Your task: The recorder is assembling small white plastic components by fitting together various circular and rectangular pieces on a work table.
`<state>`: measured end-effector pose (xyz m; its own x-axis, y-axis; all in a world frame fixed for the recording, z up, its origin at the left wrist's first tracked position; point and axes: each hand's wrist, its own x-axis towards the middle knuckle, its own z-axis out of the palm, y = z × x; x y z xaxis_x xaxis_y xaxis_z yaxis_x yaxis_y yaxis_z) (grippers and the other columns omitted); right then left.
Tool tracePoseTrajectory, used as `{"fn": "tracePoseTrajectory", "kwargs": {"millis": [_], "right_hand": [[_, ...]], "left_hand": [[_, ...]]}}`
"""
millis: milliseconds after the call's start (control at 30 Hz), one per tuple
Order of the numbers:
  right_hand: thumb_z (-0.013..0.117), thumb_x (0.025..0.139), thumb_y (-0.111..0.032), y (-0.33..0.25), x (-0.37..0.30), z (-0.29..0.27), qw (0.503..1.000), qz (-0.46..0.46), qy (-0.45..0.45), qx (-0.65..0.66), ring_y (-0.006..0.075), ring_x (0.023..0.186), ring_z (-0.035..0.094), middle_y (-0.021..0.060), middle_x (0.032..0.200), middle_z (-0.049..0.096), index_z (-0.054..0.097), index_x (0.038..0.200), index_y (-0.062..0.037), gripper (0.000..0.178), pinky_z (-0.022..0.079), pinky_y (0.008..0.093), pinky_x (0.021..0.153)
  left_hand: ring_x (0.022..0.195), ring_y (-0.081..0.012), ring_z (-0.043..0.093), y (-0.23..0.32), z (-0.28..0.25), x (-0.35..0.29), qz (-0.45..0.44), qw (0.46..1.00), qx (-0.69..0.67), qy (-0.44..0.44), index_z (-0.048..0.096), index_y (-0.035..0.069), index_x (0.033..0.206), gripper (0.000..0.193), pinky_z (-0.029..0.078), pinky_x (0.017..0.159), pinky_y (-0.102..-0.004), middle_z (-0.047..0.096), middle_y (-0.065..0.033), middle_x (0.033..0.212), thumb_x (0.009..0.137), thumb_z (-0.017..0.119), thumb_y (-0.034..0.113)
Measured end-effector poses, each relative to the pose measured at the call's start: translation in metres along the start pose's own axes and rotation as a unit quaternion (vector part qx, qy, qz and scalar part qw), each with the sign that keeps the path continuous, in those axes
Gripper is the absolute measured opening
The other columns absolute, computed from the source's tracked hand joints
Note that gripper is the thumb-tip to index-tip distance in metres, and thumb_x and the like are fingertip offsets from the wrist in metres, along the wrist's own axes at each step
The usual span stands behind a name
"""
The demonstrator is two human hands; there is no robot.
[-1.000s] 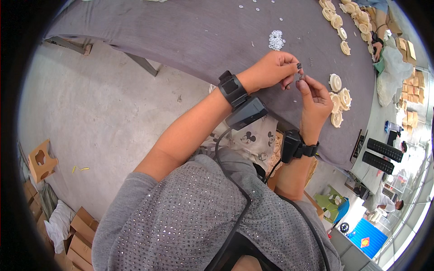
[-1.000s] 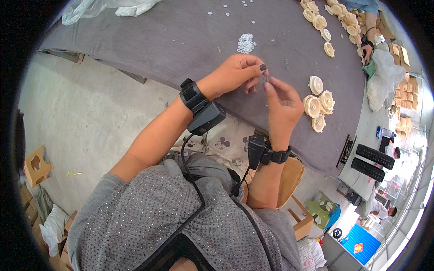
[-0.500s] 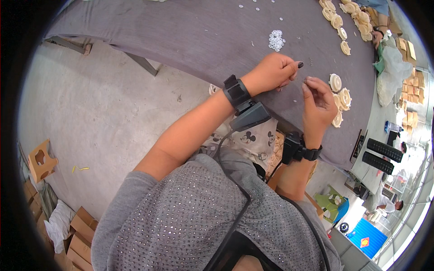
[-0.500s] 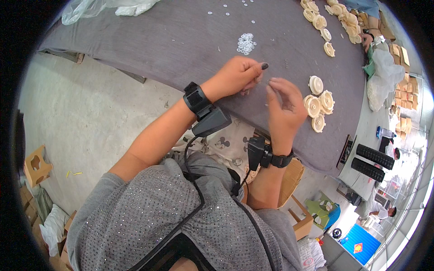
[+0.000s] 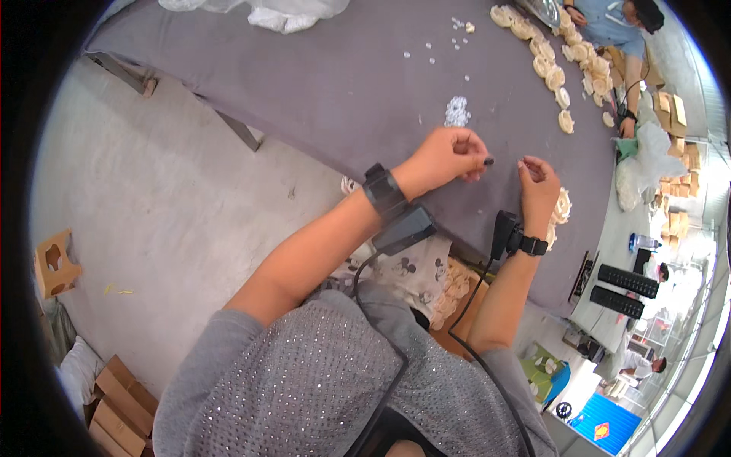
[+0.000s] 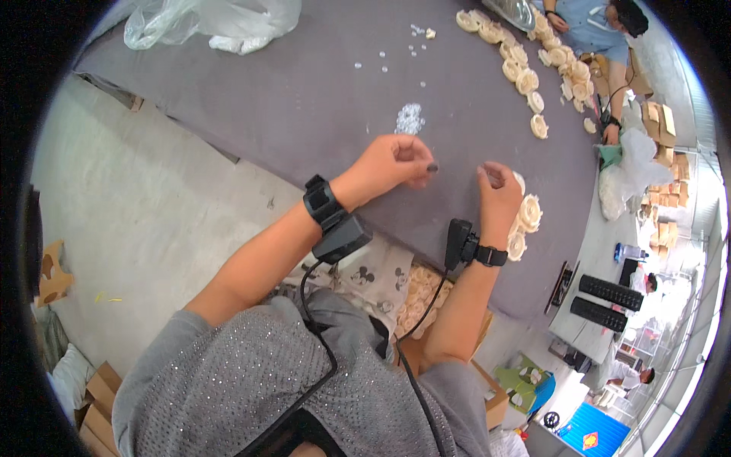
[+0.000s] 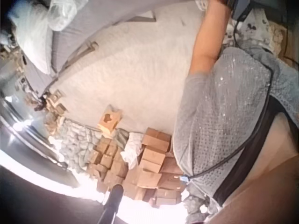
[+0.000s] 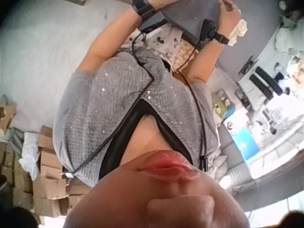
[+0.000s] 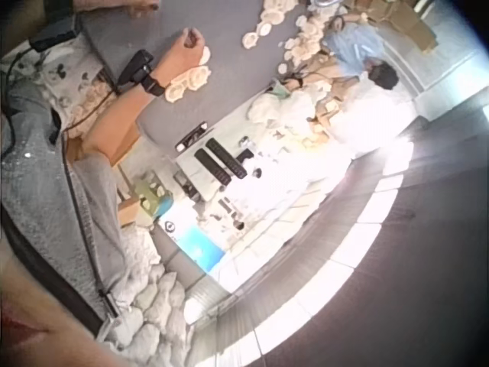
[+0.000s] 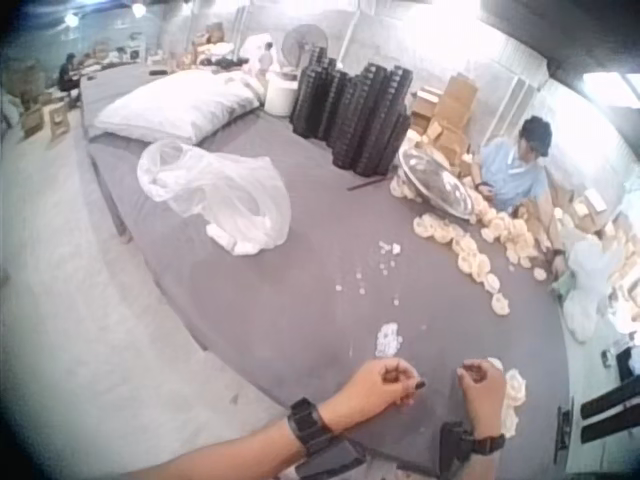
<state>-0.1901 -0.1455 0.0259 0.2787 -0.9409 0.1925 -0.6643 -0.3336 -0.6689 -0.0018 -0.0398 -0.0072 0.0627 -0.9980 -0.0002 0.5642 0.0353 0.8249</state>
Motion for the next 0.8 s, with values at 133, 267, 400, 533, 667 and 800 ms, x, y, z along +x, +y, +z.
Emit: {"fn": "tracePoseTrajectory", "kwargs": {"millis": [133, 267, 400, 533, 667, 800], "right_hand": [[0.064, 0.076, -0.019, -0.011, 0.019, 0.004, 0.995, -0.038, 0.014, -0.092, 0.0196, 0.074, 0.061, 0.0112, 0.089, 0.064, 0.063, 0.096, -0.0027, 0.025, 0.047, 0.029, 0.069], [0.064, 0.075, -0.018, -0.032, 0.044, 0.019, 0.997, -0.049, -0.019, -0.047, 0.0193, 0.076, 0.061, 0.0112, 0.09, 0.064, 0.063, 0.096, -0.0033, 0.025, 0.047, 0.0296, 0.07], [0.066, 0.074, -0.017, -0.04, 0.082, 0.053, 0.981, -0.125, -0.149, 0.026, 0.0175, 0.078, 0.06, 0.0104, 0.088, 0.064, 0.063, 0.097, -0.0034, 0.027, 0.047, 0.029, 0.072], [0.066, 0.074, -0.018, -0.056, 0.103, 0.068, 0.956, -0.111, -0.27, -0.019, 0.0178, 0.081, 0.06, 0.0106, 0.089, 0.064, 0.062, 0.098, -0.0033, 0.028, 0.047, 0.0296, 0.073], [0.066, 0.074, -0.019, -0.047, 0.127, 0.078, 0.972, -0.109, -0.205, -0.033, 0.0202, 0.083, 0.06, 0.0107, 0.09, 0.064, 0.062, 0.099, -0.0036, 0.029, 0.047, 0.0305, 0.073], [0.067, 0.074, -0.021, -0.026, 0.173, 0.079, 0.989, -0.098, -0.095, -0.048, 0.022, 0.084, 0.06, 0.0126, 0.092, 0.063, 0.059, 0.105, -0.004, 0.037, 0.047, 0.0314, 0.074]], "left_hand": [[0.075, -0.0129, 0.061, -0.001, -0.001, -0.002, -0.018, 1.0, 0.002, 0.013, 0.059, -0.003, 0.095, 0.016, 0.052, 0.069, -0.0264, 0.062, -0.0075, 0.087, 0.081, 0.06, 0.005], [0.076, -0.0168, 0.062, -0.002, -0.003, -0.003, -0.019, 0.999, -0.038, -0.007, 0.06, -0.003, 0.097, 0.018, 0.053, 0.07, -0.0286, 0.063, -0.0114, 0.09, 0.084, 0.058, 0.009], [0.074, -0.0167, 0.062, 0.001, -0.004, -0.002, -0.022, 0.994, -0.095, 0.04, 0.054, -0.002, 0.106, 0.025, 0.053, 0.067, -0.0278, 0.061, -0.0104, 0.086, 0.087, 0.055, 0.015], [0.074, -0.0171, 0.062, -0.004, -0.008, 0.0, 0.023, 0.986, -0.144, 0.085, 0.052, -0.001, 0.108, 0.027, 0.053, 0.067, -0.0277, 0.061, -0.0102, 0.087, 0.086, 0.056, 0.014], [0.076, -0.0181, 0.061, -0.001, -0.008, 0.0, 0.054, 0.984, -0.13, 0.112, 0.052, -0.002, 0.105, 0.023, 0.052, 0.071, -0.0281, 0.06, -0.0103, 0.09, 0.086, 0.056, 0.011], [0.079, -0.0181, 0.061, -0.003, -0.007, 0.001, 0.049, 0.983, -0.138, 0.115, 0.051, -0.002, 0.106, 0.021, 0.052, 0.073, -0.029, 0.059, -0.0099, 0.091, 0.087, 0.054, 0.008]]}}
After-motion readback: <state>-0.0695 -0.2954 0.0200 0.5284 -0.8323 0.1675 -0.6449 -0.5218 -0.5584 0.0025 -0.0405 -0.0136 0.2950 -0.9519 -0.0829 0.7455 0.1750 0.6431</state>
